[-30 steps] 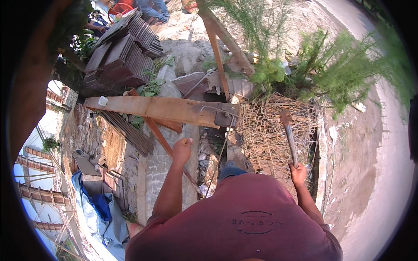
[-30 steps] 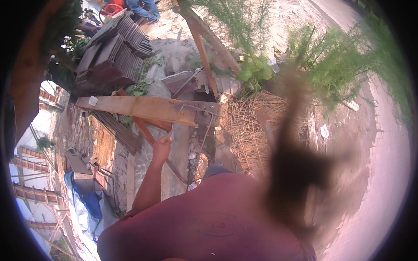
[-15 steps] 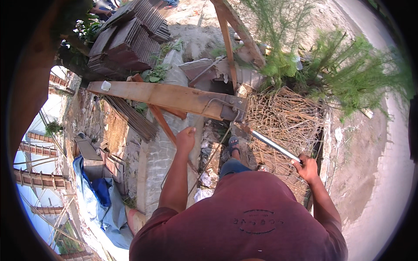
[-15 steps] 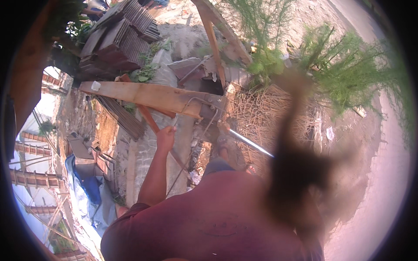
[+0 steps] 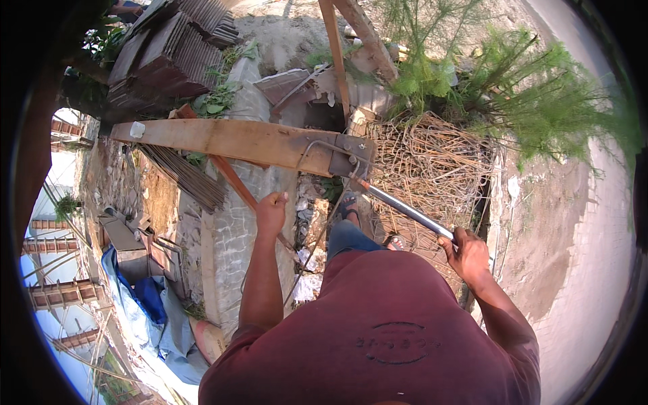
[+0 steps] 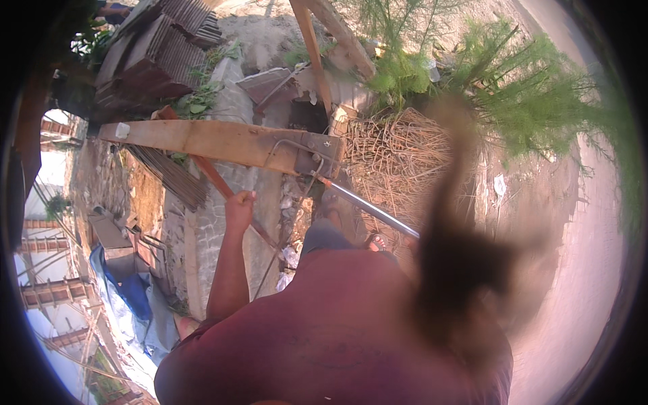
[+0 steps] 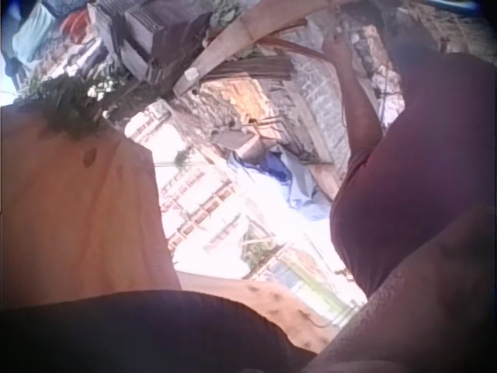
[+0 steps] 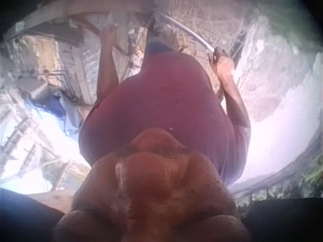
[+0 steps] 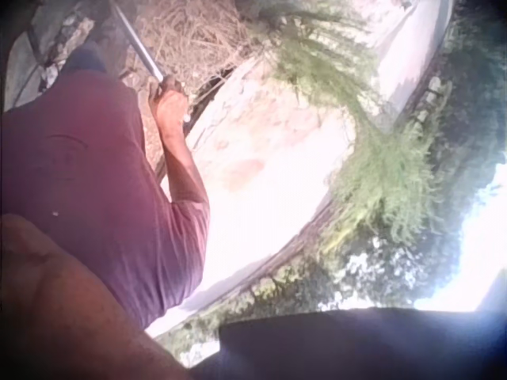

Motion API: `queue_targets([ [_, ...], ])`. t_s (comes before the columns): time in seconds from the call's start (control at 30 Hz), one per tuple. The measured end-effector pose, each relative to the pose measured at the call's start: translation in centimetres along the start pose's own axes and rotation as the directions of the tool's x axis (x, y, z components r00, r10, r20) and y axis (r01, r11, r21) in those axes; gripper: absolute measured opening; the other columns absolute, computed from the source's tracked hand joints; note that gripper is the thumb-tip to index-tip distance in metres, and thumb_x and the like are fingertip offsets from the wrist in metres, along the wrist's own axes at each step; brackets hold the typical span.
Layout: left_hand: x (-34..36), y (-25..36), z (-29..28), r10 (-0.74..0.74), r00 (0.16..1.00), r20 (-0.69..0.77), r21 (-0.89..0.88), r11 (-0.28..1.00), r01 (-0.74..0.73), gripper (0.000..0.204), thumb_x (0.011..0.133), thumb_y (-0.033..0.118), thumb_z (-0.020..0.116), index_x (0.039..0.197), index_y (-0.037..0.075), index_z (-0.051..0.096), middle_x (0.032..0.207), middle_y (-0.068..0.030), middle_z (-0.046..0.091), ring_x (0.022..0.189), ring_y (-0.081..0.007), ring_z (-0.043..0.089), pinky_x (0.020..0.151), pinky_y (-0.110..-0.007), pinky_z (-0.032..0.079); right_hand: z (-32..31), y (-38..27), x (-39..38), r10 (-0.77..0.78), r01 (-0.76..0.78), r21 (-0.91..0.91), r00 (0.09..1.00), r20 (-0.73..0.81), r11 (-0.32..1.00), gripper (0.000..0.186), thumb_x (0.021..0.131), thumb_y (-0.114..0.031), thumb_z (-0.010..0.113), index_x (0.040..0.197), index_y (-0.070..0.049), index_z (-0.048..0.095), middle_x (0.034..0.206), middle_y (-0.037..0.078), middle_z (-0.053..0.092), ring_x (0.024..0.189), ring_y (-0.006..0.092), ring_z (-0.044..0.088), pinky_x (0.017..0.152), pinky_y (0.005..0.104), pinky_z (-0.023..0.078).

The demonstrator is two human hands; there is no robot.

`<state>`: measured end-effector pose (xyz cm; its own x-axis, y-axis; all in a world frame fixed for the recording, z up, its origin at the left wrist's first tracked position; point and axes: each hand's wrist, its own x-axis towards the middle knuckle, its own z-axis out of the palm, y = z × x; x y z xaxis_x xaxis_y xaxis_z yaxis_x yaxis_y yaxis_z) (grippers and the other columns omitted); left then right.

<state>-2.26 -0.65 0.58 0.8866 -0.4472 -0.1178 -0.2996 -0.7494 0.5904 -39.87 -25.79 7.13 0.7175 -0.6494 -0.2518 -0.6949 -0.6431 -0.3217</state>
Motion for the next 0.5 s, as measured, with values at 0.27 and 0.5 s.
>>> queue_targets([
  [0.27,0.2,-0.7,0.2,-0.037,0.999,0.014,-0.046,0.998,0.037,0.026,0.088,0.025,0.062,0.085,-0.001,0.064,0.06,-0.0132,0.052,0.055,-0.0176,0.046,0.056,-0.033,0.039,1.3,3.4,-0.9,0.164,-0.171,0.072,0.982,0.093,0.983,0.052,0.087,-0.055,0.053,0.081,-0.004,0.053,0.065,0.02,0.059,0.065,0.0417,0.06,0.057,0.047,0.045],
  [0.5,0.4,-1.2,0.7,-0.004,1.0,-0.006,-0.06,0.998,0.004,0.027,0.089,0.025,0.061,0.084,-0.001,0.064,0.056,-0.008,0.049,0.053,-0.0142,0.043,0.053,-0.032,0.038,-3.0,4.7,1.6,0.084,-0.078,-0.146,0.996,0.03,0.986,0.05,0.089,-0.054,0.049,0.082,-0.005,0.054,0.069,0.02,0.06,0.067,0.0395,0.061,0.06,0.0461,0.048],
])
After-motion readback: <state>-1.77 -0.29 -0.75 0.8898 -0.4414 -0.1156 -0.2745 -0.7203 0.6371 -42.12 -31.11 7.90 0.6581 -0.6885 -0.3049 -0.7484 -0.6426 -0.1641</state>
